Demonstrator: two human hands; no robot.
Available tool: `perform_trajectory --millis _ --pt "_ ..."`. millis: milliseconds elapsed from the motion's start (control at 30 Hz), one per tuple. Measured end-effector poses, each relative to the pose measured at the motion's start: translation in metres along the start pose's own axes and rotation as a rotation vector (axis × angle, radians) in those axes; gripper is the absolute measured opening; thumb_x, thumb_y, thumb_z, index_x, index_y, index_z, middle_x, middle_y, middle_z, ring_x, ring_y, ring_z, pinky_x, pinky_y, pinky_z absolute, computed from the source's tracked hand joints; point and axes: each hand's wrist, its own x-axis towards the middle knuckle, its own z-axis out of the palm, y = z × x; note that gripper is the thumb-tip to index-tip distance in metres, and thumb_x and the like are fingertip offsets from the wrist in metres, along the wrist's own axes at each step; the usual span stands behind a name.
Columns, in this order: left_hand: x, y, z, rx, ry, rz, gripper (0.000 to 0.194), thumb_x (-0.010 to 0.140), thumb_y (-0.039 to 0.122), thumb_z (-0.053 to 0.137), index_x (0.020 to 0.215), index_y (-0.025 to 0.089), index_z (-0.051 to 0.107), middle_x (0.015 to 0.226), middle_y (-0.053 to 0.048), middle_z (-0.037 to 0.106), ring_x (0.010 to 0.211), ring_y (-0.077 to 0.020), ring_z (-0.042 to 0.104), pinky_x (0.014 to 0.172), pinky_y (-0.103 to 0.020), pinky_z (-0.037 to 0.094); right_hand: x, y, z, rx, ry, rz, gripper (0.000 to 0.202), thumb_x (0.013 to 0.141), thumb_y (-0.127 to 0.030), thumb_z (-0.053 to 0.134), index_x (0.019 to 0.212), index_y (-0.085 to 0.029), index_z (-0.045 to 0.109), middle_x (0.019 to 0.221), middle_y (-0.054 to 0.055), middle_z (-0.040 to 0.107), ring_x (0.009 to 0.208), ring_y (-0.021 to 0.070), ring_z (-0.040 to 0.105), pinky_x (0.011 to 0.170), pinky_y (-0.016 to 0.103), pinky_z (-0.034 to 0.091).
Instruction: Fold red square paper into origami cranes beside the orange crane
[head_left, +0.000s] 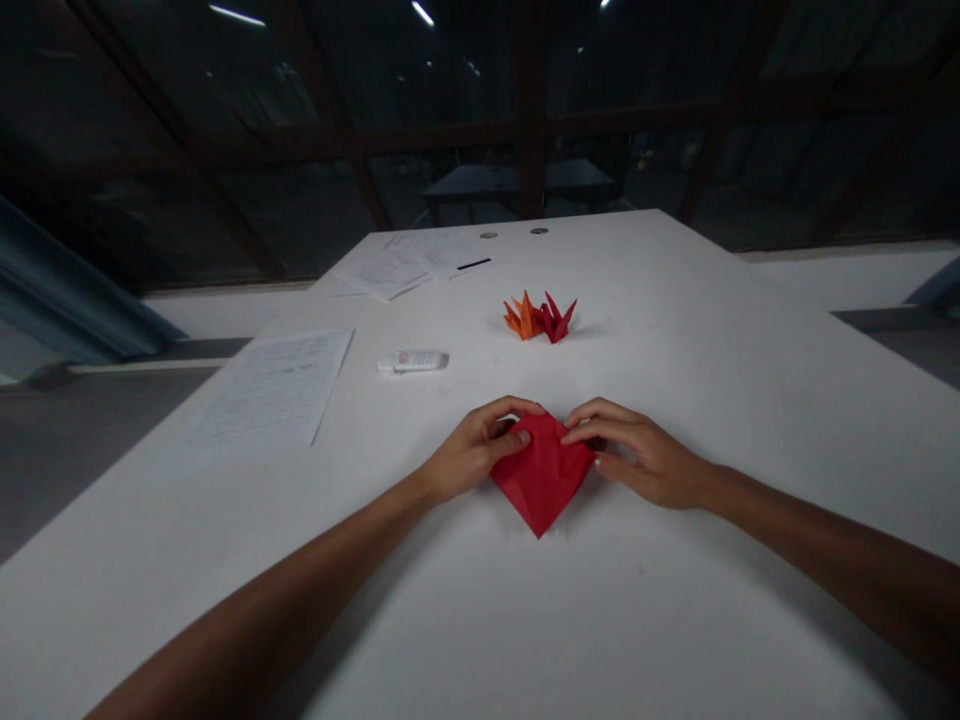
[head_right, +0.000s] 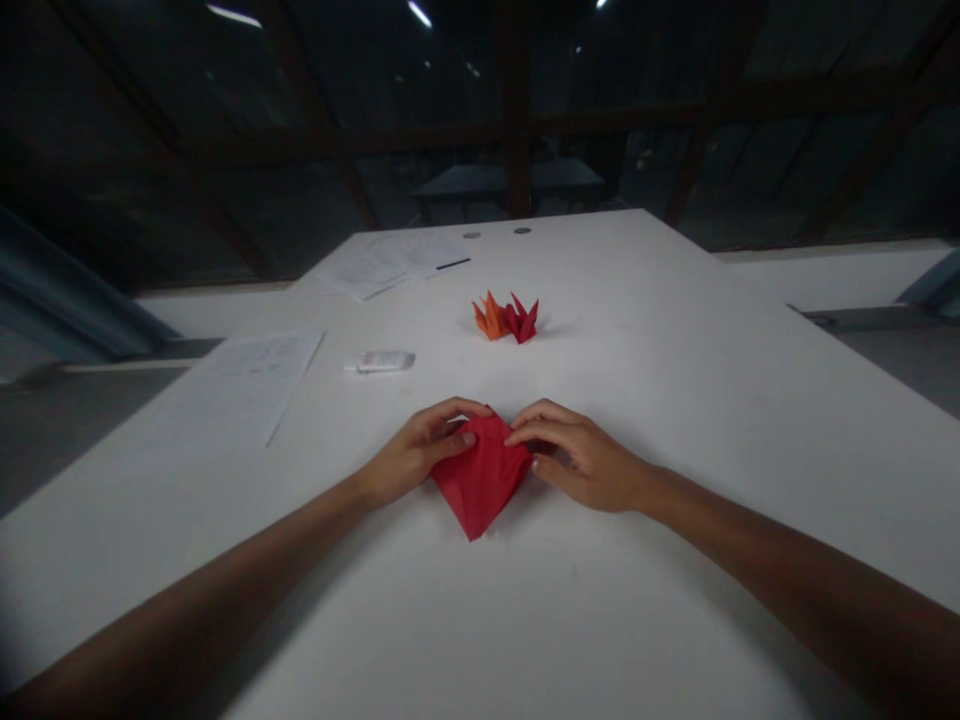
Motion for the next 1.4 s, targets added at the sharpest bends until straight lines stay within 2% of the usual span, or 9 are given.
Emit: perform_trajectory --millis 300,433,633,833,1100,1400 --pt "-0.0004 0.0009 -0.0008 0.012 0.006 -0.003 0.028 0.089 0.022 0.071 0.116 0.018 0.067 0.114 -0.007 0.069 0.098 -0.0178 0.063 0.089 -0.03 0.047 0.0018 -0.0018 0.0001 -0.009 -0.031 0.019 0.028 0.104 -0.026 0.05 0.127 -0.025 0.067 0.124 0.01 0.059 0.115 0.0225 0.058 0.101 0.041 0.047" --pt "-0.0003 -0.0001 -0.0015 0.025 0.002 0.005 0.027 0.089 0.022 0.071 0.116 0.018 0.067 0.112 -0.006 0.068 0.099 -0.0173 0.062 0.088 -0.029 0.047 0.0004 0.0003 0.0033 -0.047 -0.026 0.04 0.027 0.104 -0.023 0.05 0.122 -0.026 0.07 0.125 0.009 0.056 0.114 0.0218 0.059 0.099 0.04 0.048" --pt "0.0001 -0.0023 -0.0016 0.001 -0.002 -0.007 0.028 0.089 0.022 0.071 0.116 0.019 0.067 0.112 -0.006 0.068 0.096 -0.0167 0.062 0.086 -0.028 0.047 -0.0013 0.0007 0.0062 -0.051 -0.01 0.052 0.031 0.097 -0.008 0.05 0.114 -0.025 0.069 0.13 0.009 0.051 0.099 0.0175 0.061 0.086 0.035 0.052" --pt "0.0007 -0.0019 -0.0009 0.005 -0.003 -0.006 0.027 0.089 0.023 0.072 0.115 0.019 0.068 0.112 -0.007 0.068 0.098 -0.0182 0.062 0.087 -0.029 0.048 -0.0016 0.0001 0.0059 -0.029 -0.017 0.039 0.033 0.091 -0.005 0.055 0.115 -0.024 0.068 0.132 0.009 0.05 0.101 0.0189 0.062 0.09 0.038 0.051" --pt "0.0007 -0.0017 -0.0007 0.022 -0.009 0.007 0.028 0.089 0.024 0.072 0.116 0.018 0.068 0.112 -0.006 0.068 0.097 -0.0176 0.062 0.087 -0.029 0.048 0.0005 -0.0025 0.0022 0.0 -0.038 0.005 0.031 0.093 -0.011 0.06 0.119 -0.024 0.069 0.13 0.01 0.054 0.123 0.024 0.054 0.105 0.043 0.045" --pt "-0.0003 -0.0013 -0.0003 0.023 -0.017 0.013 0.029 0.089 0.025 0.073 0.116 0.018 0.068 0.113 -0.007 0.069 0.1 -0.0192 0.063 0.089 -0.031 0.048 0.0009 0.0 0.0043 -0.029 -0.046 0.028 0.025 0.095 -0.017 0.062 0.117 -0.025 0.071 0.128 0.01 0.056 0.12 0.024 0.057 0.104 0.043 0.047"
